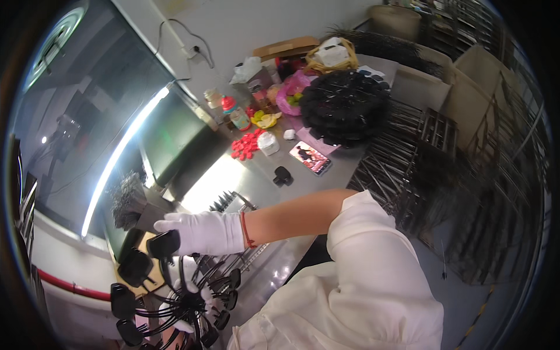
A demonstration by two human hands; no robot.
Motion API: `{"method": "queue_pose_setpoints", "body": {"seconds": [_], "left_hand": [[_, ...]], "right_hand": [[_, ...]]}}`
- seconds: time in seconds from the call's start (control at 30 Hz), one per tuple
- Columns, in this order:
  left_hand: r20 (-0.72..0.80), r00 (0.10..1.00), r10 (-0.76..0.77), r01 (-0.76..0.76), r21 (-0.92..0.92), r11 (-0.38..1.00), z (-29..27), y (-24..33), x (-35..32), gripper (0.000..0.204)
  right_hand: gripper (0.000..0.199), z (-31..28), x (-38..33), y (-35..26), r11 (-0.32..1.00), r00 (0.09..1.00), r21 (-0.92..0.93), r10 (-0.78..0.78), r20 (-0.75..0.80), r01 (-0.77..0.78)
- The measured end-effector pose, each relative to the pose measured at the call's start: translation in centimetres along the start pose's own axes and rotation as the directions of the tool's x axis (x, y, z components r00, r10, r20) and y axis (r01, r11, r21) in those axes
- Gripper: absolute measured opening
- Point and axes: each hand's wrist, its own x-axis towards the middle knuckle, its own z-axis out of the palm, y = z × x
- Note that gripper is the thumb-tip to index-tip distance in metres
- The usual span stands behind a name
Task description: The person assembles black plastic components onto metal racks at a workbench. They repeatedly pick up black plastic pieces, attach them to the racks, and place the completed racks on the table. The person also handles clear plastic racks and organizes the components during the process.
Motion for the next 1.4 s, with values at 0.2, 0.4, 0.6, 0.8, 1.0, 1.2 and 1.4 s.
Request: {"method": "queue_pose_setpoints", "body": {"seconds": [0.2, 0.4, 0.6, 0.8, 1.0, 1.2, 1.4], "left_hand": [[0.142, 0.891, 0.431, -0.217, 0.968, 0.129, -3.2, 2.6, -0.7, 0.084], [0.336, 0.876, 0.346, -0.346, 0.938, -0.033, -2.9, 1.8, -0.4, 0.081], [-0.229, 0.892, 0.389, -0.448, -0.342, 0.826, -5.7, -2.3, -2.3, 0.05], [-0.092, 0.944, 0.317, -0.33, -0.278, 0.902, -0.7, -0.7, -2.0, 0.039], [0.047, 0.896, 0.441, -0.346, 0.697, 0.628, -5.3, 1.7, -2.0, 0.08], [-0.05, 0.788, 0.614, -0.263, 0.874, 0.408, -6.5, 2.2, -5.7, 0.088], [-0.03, 0.952, 0.306, -0.307, -0.068, 0.949, -8.3, -0.9, -2.6, 0.077]], "right_hand": [[0.027, 0.9, -1.7, 2.0, 0.877, 0.843, 0.324, 0.151, 0.516, -0.355], [0.011, 0.5, -6.5, 4.9, 0.202, 0.234, 0.355, -0.455, 0.859, -0.913], [0.028, -0.5, -7.8, 6.6, 0.899, 0.714, -0.105, 0.405, 0.571, -0.425], [0.035, -1.2, 6.0, -0.2, 0.997, 0.984, 0.034, -0.067, 0.165, 0.063], [0.024, 0.3, 5.2, 0.7, 0.972, 0.785, -0.084, 0.226, 0.577, -0.218], [0.015, 0.2, -2.2, 4.5, 0.463, 0.052, 0.163, -0.244, 0.968, -0.871], [0.037, -2.1, 7.2, 0.2, 0.983, 0.919, -0.069, -0.135, 0.371, 0.173]]}}
